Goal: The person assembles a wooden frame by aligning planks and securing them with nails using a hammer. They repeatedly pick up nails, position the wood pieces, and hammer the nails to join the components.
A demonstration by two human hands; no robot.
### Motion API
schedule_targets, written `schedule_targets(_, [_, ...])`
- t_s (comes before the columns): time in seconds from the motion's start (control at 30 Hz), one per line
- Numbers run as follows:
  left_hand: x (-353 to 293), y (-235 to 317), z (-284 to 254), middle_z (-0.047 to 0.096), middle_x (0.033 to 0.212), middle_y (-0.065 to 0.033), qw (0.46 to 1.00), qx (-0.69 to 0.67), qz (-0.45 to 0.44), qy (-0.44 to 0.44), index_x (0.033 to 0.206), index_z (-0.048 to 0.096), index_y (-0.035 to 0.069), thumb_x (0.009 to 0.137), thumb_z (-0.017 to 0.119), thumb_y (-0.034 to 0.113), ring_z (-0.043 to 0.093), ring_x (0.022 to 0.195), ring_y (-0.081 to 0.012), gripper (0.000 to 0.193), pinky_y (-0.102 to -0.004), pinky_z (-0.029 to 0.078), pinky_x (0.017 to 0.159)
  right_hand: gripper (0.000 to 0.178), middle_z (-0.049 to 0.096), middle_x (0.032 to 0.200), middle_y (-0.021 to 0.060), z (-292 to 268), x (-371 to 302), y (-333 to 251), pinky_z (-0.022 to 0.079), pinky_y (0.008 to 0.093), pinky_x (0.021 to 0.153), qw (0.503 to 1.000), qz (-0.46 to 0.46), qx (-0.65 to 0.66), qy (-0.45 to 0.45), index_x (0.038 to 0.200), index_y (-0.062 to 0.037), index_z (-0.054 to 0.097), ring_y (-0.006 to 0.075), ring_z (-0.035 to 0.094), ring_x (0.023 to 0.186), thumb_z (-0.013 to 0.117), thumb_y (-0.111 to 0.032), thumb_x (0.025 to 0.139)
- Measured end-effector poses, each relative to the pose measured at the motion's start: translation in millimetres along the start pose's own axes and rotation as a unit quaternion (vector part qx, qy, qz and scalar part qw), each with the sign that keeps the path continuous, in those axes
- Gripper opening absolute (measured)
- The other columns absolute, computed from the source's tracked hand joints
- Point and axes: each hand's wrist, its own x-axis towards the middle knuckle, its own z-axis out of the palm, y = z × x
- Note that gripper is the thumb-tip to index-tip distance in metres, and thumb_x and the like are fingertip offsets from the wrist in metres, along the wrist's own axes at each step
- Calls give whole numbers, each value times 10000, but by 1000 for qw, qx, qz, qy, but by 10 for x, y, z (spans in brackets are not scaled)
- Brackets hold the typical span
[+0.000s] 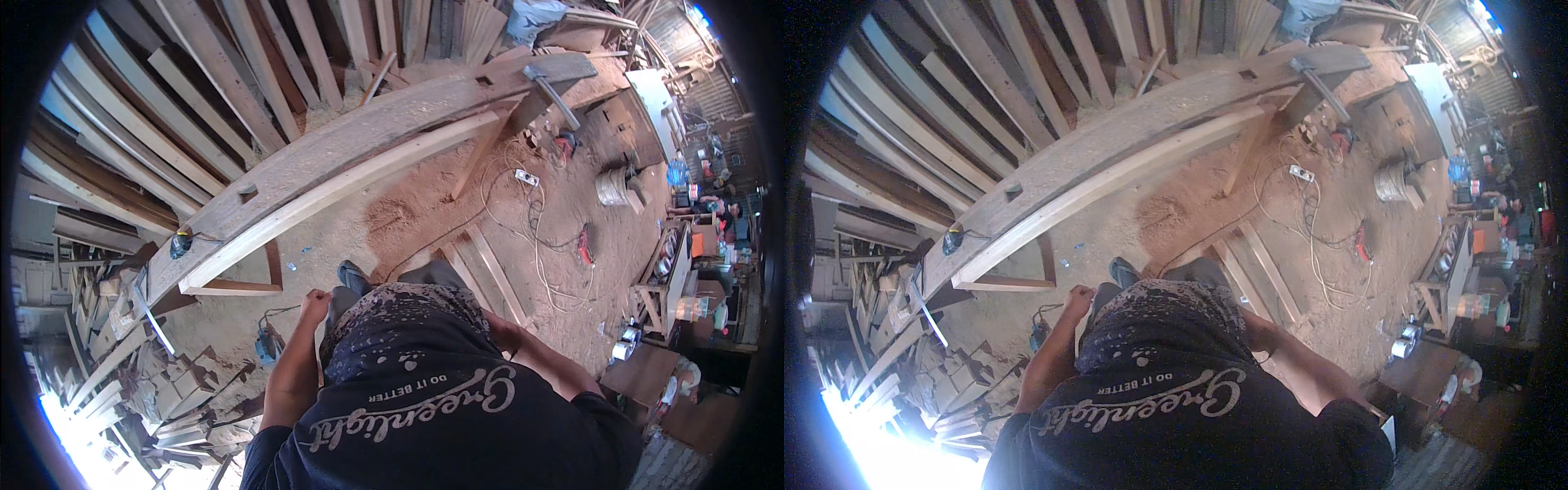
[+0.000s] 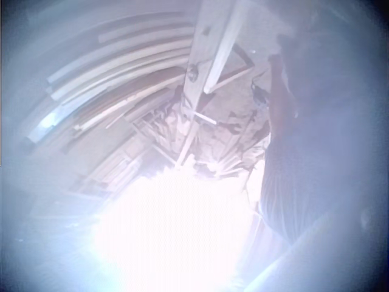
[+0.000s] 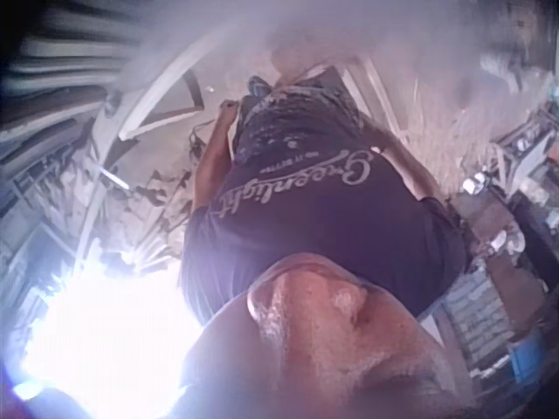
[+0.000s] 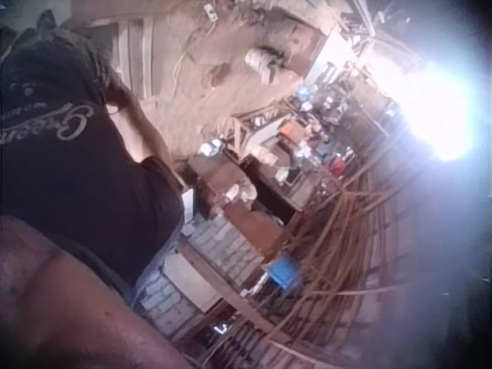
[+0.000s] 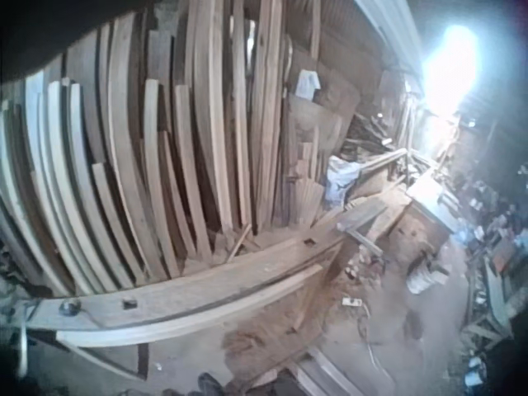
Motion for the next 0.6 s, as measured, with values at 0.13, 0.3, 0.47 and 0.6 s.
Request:
schedule_targets(0.13, [-269,28,343,776,940,-136,999,31,-7,-2,988,758,52,883,783,377,745,900,-275,342,-409,572,825,481,617,1437,178,-257,-259,337,460,404,1123,953,153,246,87,1455,7,552,289,606,1268,625,-241,1049])
schedule_targets(0.3, [-791,107,774,783,982,-129,995,68,-72,3,1011,769,76,869,788,419,747,923,-281,372,-418,573,853,386,685,1339,167,-751,-538,741,501,379,1066,922,195,311,126,1386,4,621,256,652,1184,613,-195,1055])
schedule_targets(0.47, [-1382,191,1330,783,989,-126,994,77,-75,15,1038,777,98,898,759,444,747,957,-289,374,-408,572,885,406,729,1247,171,-1156,-929,1301,541,425,1007,949,180,218,138,1313,6,671,291,705,1073,532,-298,1083])
schedule_targets(0.6, [-1865,41,1676,788,1024,-127,993,78,-69,62,1073,785,93,915,747,440,749,990,-280,383,-394,568,907,472,756,1191,207,-1483,-1080,2024,596,442,972,901,260,329,111,1323,-2,677,267,751,1021,544,-366,1055])
